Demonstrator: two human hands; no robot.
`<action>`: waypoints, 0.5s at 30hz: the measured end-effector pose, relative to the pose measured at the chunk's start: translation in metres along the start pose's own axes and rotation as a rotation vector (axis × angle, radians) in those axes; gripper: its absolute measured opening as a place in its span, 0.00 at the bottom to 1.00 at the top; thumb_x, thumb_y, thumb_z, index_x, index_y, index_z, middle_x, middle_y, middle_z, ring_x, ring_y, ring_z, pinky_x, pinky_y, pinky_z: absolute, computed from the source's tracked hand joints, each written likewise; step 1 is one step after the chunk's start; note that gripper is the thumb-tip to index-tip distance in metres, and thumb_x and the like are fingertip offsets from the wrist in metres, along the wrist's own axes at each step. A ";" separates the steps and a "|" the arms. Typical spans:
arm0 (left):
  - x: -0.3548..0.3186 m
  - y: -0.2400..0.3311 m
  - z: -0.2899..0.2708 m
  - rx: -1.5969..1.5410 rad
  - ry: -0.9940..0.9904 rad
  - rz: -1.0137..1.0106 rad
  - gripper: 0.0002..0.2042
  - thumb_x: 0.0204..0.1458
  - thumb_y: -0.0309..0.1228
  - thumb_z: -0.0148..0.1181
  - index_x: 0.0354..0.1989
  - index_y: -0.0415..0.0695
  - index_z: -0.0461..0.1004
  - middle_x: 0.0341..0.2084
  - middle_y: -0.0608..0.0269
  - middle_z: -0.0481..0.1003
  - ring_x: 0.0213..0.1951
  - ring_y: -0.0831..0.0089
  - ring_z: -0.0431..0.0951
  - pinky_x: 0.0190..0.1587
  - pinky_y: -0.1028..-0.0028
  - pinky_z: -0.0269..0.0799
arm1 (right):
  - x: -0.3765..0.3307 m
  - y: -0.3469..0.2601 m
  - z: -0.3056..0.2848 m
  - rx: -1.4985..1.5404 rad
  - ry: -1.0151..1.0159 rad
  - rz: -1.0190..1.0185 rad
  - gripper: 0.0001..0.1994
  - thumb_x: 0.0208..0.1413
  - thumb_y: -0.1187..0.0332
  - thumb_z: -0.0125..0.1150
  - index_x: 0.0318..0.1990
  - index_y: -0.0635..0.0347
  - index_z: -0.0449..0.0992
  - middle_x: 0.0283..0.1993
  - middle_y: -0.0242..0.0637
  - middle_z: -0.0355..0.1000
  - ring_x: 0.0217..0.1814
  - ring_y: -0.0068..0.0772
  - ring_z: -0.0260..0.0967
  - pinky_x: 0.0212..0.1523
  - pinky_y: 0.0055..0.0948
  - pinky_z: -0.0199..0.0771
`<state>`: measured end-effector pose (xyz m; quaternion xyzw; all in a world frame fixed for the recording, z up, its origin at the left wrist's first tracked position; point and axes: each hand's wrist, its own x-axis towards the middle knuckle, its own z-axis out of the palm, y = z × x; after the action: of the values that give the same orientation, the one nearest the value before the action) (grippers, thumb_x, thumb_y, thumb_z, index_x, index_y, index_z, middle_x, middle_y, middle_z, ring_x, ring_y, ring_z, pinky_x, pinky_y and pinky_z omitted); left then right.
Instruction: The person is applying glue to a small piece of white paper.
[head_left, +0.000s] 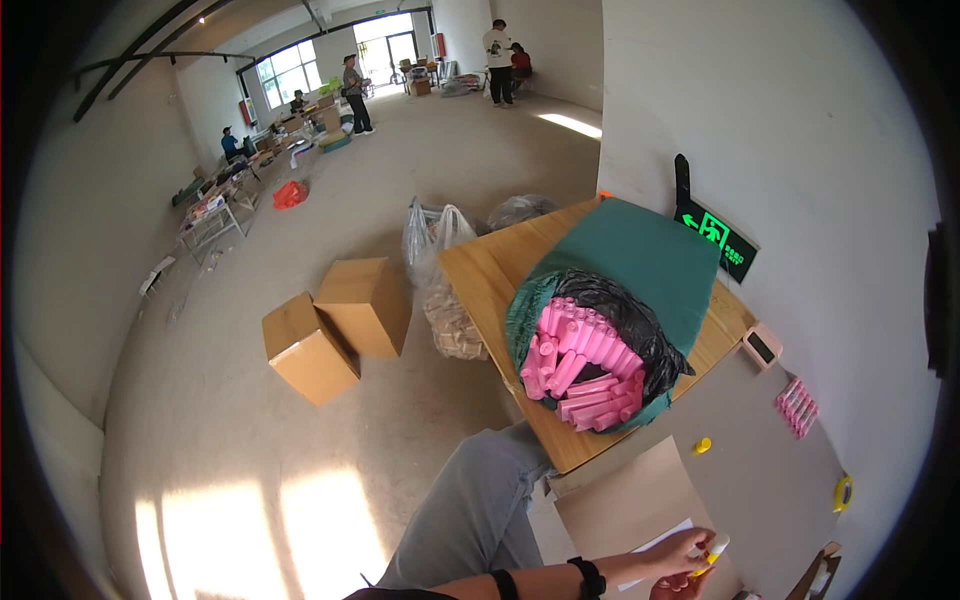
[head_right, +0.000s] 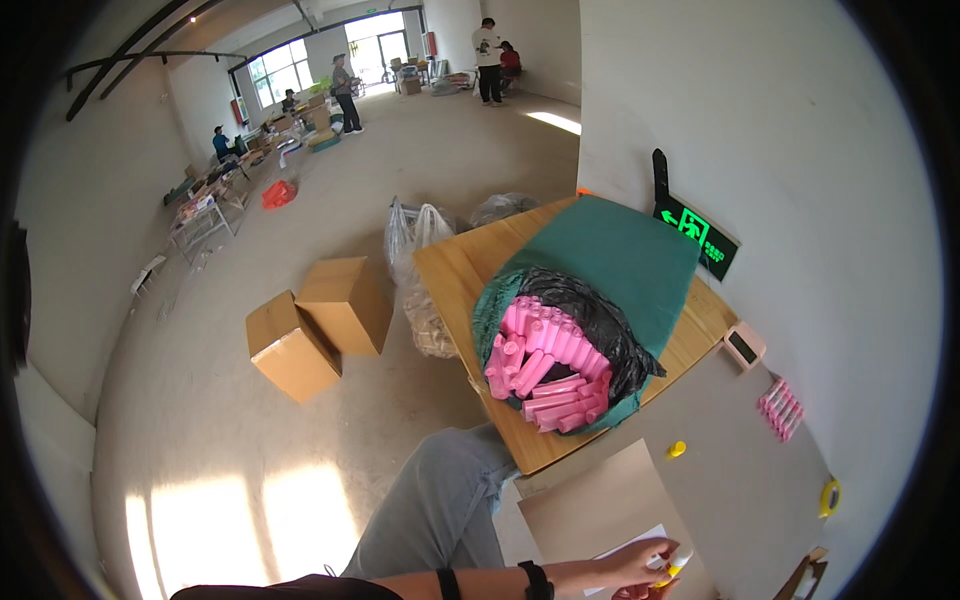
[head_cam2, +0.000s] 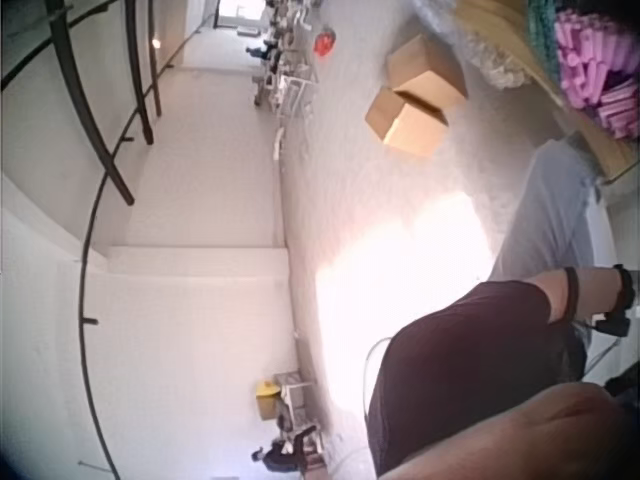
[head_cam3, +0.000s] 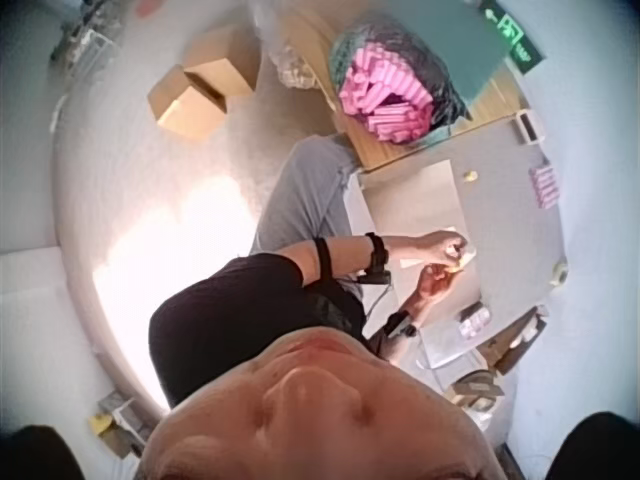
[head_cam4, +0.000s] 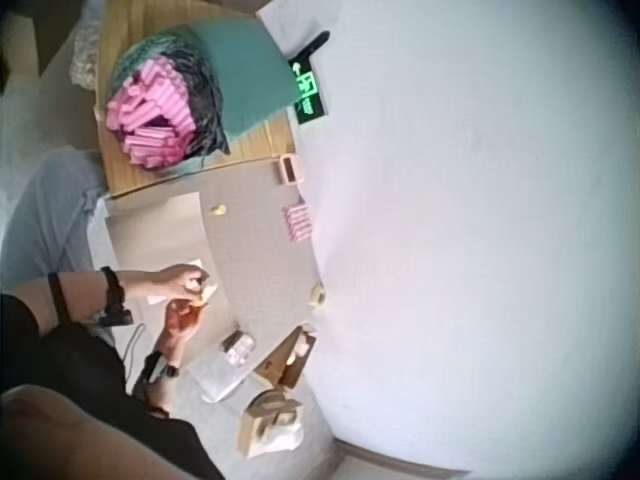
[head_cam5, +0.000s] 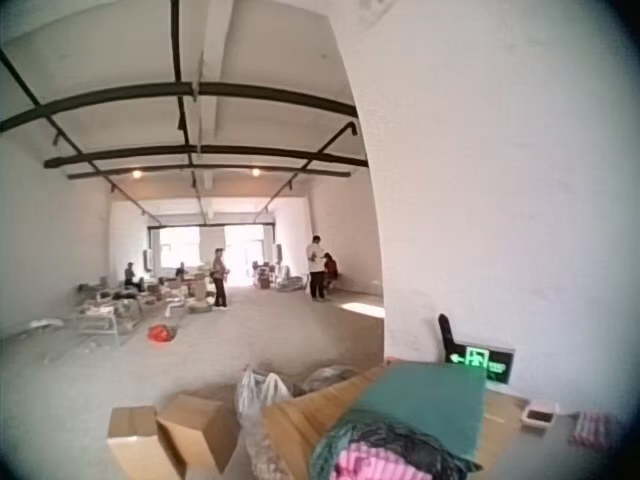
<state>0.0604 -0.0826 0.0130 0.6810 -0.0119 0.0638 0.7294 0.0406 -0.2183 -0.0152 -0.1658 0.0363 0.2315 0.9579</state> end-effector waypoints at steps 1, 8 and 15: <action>0.003 0.002 -0.006 0.109 0.147 0.280 0.15 0.51 0.30 0.60 0.45 0.39 0.67 0.36 0.65 0.71 0.33 0.80 0.72 0.35 0.78 0.71 | -0.001 -0.002 0.004 -0.017 -0.002 0.004 0.19 0.59 0.61 0.52 0.55 0.56 0.65 0.36 0.30 0.70 0.28 0.19 0.62 0.26 0.16 0.62; -0.020 0.100 -0.320 -0.153 1.053 0.232 0.22 0.53 0.32 0.53 0.56 0.41 0.61 0.35 0.66 0.70 0.35 0.78 0.70 0.39 0.76 0.68 | -0.009 -0.018 0.002 -0.008 0.268 -0.111 0.18 0.59 0.62 0.48 0.55 0.57 0.67 0.29 0.36 0.75 0.17 0.22 0.61 0.17 0.19 0.61; -0.233 0.257 -0.582 0.424 1.737 0.117 0.48 0.44 0.21 0.55 0.67 0.45 0.24 0.23 0.60 0.74 0.21 0.73 0.73 0.21 0.76 0.67 | -0.002 -0.014 -0.009 -0.081 0.327 -0.051 0.21 0.61 0.60 0.45 0.59 0.58 0.62 0.25 0.35 0.71 0.18 0.21 0.60 0.16 0.19 0.59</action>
<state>-0.2392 0.4951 0.2019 0.5113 0.5219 0.5947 0.3356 0.0455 -0.2340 -0.0189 -0.2404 0.1781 0.1783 0.9374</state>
